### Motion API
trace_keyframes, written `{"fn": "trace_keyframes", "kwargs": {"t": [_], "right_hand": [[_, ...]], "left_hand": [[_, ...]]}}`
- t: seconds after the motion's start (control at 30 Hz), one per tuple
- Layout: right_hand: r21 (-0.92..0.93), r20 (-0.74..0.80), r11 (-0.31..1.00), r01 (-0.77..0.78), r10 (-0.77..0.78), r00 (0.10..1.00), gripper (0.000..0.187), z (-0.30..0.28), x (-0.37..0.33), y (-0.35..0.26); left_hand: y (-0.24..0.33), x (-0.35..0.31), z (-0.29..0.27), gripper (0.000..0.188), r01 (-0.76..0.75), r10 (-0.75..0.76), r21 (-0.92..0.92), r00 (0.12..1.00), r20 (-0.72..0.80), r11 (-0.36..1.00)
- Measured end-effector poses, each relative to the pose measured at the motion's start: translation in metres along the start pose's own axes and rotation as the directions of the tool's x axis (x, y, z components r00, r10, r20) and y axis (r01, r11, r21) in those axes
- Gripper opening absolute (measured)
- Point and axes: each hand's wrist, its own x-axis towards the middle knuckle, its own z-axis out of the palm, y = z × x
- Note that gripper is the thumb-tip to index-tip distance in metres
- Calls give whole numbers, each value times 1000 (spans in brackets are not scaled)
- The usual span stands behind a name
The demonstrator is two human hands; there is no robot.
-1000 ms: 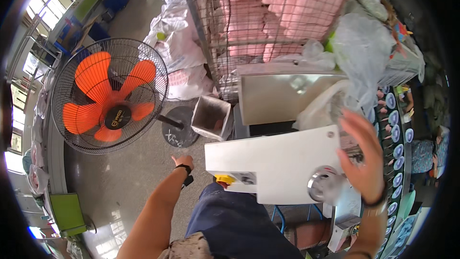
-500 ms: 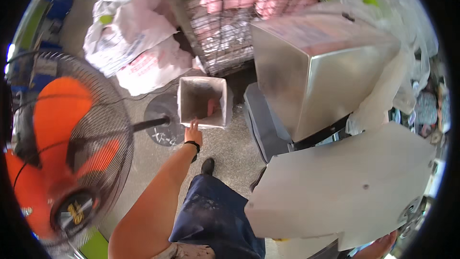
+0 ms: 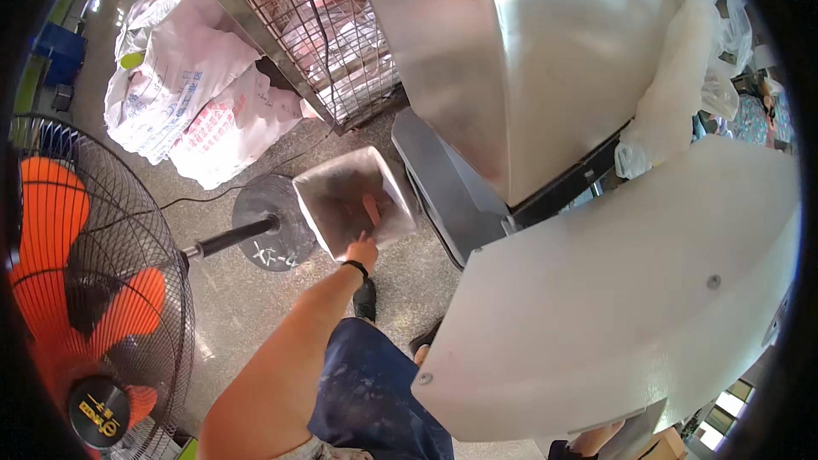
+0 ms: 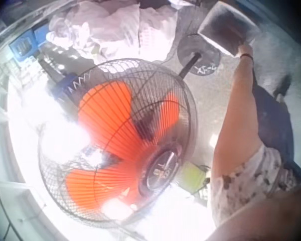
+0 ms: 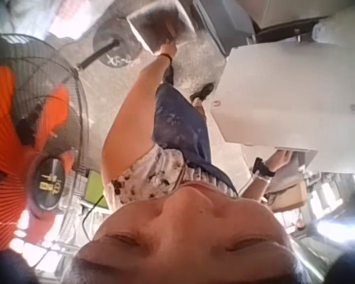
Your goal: The recorder is adjusting the rollers, tensioners, and internal mechanisms of an industrial shoe component machine.
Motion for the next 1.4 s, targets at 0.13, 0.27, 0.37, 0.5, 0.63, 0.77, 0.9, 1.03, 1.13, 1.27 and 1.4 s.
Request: {"fn": "trace_keyframes", "kwargs": {"t": [0.13, 0.27, 0.37, 0.5, 0.63, 0.77, 0.9, 1.03, 1.13, 1.27, 1.4], "right_hand": [[81, -37, 995, 50, -48, 998, 24, -10, 7, 21], [58, 100, 995, 82, -88, 991, 15, -11, 12, 21], [-20, 47, 998, 56, -55, 997, 11, -31, -2, 5], [219, 474, 976, -8, -99, 875, 21, 3, -5, 22], [255, 685, 913, -319, 62, 726, 53, 63, -33, 78], [291, 877, 270, -918, 308, 369, 55, 111, -72, 61], [463, 875, 568, -680, -171, 453, 52, 47, -76, -46], [590, 572, 786, 185, -568, 592, 45, -26, -34, -92], [116, 264, 579, 807, -801, 537, 30, -14, 18, -30], [220, 23, 866, 449, -464, 885, 24, -43, 99, -8], [647, 277, 763, -8, -224, 934, 21, -35, 140, -44]], "left_hand": [[28, -25, 34, 28, 30, -22, -67, 994, 109, 997], [30, -46, 53, 26, 29, -29, 14, 1000, 4, 999], [104, -76, 14, 46, -290, 237, 280, 949, 209, 915], [64, -126, 8, 64, -327, 248, -262, 923, -293, 908], [207, -245, -72, 31, -276, 293, -107, 933, 211, 955], [331, -375, -142, 33, -696, 549, -428, 718, -429, 577], [302, -328, -72, 19, -799, 759, -76, 592, -272, 596], [362, -305, -79, 35, -260, 774, -869, 603, 195, 422], [459, -377, -128, 35, -128, 777, -973, 625, 72, 194], [545, -442, -280, 42, 507, 757, -850, 495, 426, 147], [545, -432, -367, 40, 216, 769, -949, 559, 311, 228]]}}
